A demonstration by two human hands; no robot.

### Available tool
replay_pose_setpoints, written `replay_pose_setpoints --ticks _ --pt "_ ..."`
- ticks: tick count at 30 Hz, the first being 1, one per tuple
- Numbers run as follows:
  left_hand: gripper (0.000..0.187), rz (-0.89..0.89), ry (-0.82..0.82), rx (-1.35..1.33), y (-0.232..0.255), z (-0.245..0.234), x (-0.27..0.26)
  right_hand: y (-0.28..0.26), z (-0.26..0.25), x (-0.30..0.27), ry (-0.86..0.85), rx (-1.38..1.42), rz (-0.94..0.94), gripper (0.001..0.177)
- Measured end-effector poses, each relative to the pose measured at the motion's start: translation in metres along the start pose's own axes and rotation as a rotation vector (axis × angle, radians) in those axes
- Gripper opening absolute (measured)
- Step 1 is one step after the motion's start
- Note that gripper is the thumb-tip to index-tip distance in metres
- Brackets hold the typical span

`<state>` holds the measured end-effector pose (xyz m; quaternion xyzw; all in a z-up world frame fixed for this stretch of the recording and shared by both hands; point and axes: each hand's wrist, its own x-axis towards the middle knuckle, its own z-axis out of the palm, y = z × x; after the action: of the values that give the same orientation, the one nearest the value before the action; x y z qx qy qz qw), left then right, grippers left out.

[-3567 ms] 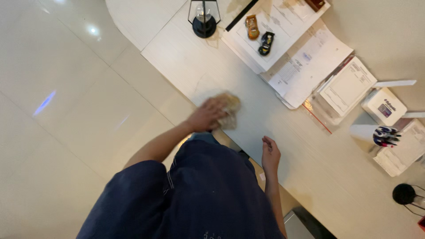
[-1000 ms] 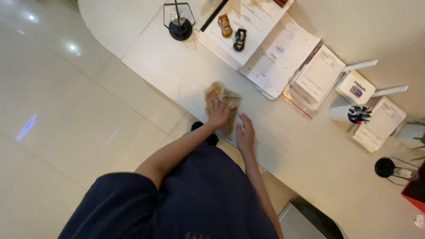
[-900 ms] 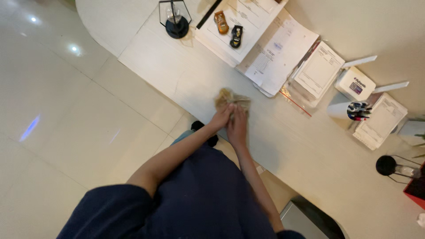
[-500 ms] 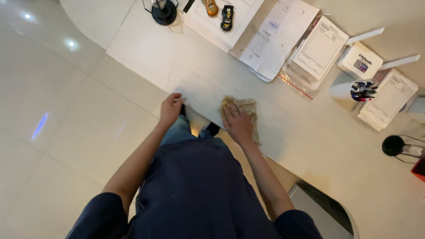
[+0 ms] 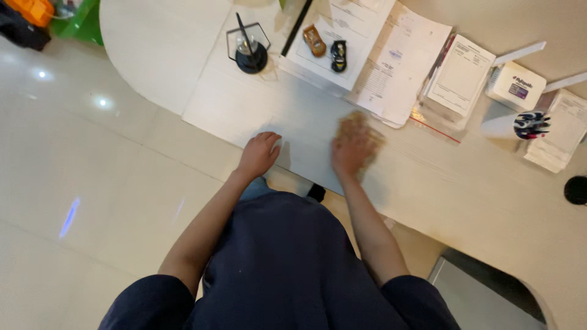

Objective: The person moves small decorative objects, opens a drawer to place a small paper inside, and then wipes the desk surface using a white cloth and a larger brown cloth.

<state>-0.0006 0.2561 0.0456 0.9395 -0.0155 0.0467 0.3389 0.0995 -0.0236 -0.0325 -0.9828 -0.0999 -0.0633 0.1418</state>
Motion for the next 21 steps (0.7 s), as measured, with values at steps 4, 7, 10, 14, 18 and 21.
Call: replay_pose_setpoints --ticks 4,7,10,14,18,21 --pt "0.027 0.013 0.047 -0.002 -0.032 -0.040 0.021 -0.113 0.020 -0.001 -0.156 0.082 -0.263 0.072" --pt "0.025 0.005 0.086 0.014 -0.063 -0.063 0.034 -0.175 0.022 -0.019 -0.257 0.076 -0.402 0.068" --pt "0.025 0.003 0.081 0.004 -0.092 -0.081 0.045 -0.170 0.010 -0.041 -0.240 0.303 -0.359 0.053" --pt "0.025 0.043 0.100 -0.010 -0.114 -0.100 0.058 -0.118 -0.012 -0.064 -0.065 0.196 -0.252 0.017" --pt "0.029 0.036 0.198 -0.003 -0.112 -0.120 0.074 -0.098 -0.018 -0.057 -0.111 -0.118 0.048 0.056" --pt "0.033 0.044 0.297 0.007 -0.102 -0.139 0.091 -0.105 -0.005 -0.029 -0.045 -0.131 0.224 0.063"
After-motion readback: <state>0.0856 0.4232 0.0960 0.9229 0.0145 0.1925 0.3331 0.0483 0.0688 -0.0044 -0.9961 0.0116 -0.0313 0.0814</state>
